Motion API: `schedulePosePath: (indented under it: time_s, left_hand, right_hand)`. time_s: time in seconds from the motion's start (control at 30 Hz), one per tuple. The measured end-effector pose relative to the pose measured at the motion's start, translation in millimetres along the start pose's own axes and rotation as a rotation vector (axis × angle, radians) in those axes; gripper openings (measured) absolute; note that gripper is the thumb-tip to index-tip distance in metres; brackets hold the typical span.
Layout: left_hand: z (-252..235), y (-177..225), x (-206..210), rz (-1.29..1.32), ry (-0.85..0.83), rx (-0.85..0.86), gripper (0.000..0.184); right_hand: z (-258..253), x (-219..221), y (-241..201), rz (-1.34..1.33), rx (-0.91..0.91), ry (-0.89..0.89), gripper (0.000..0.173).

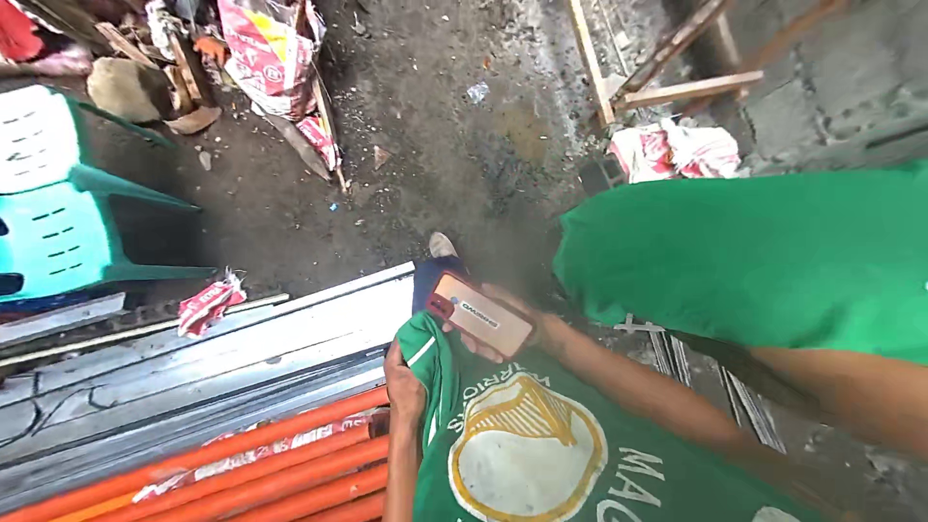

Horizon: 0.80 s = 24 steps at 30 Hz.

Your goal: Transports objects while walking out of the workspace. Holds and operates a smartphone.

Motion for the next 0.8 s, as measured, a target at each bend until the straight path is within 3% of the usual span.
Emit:
schedulePosePath:
  time_s: [0.17, 0.37, 0.47, 0.6, 0.8]
  left_hand:
    - [-102.5, 12.3, 5.5, -0.137, -0.072, 0.095, 0.029]
    - [-272.3, 26.3, -8.9, -0.629, -0.007, 0.164, 0.016]
    - [-375.1, 41.6, -29.8, -0.593, 0.034, 0.029, 0.025]
    - [-472.7, 92.3, -57.2, -0.423, 0.063, -0.199, 0.033]
    - [-579.0, 170.6, -38.4, -0.523, 0.02, -0.155, 0.028]
  right_hand:
    - [-63.7, -33.0, -65.9, 0.054, 0.013, 0.034, 0.093]
    - [-191.6, -98.0, -167.4, 0.14, 0.121, 0.173, 0.086]
    - [-292.5, -127.8, -234.4, 0.255, 0.234, 0.229, 0.08]
    - [-390.3, -124.2, -315.7, 0.325, 0.314, 0.262, 0.073]
    - [-443.9, -118.5, -417.9, 0.338, 0.16, 0.357, 0.071]
Point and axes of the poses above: each hand's wrist, its own z-axis away from the middle knuckle, its own x-axis out of the palm, y = z × x, the point moved 3 cm from there along -z, towards the middle knuckle, and after that the axes turned 8 degrees about -x, right-handed, at the moved point
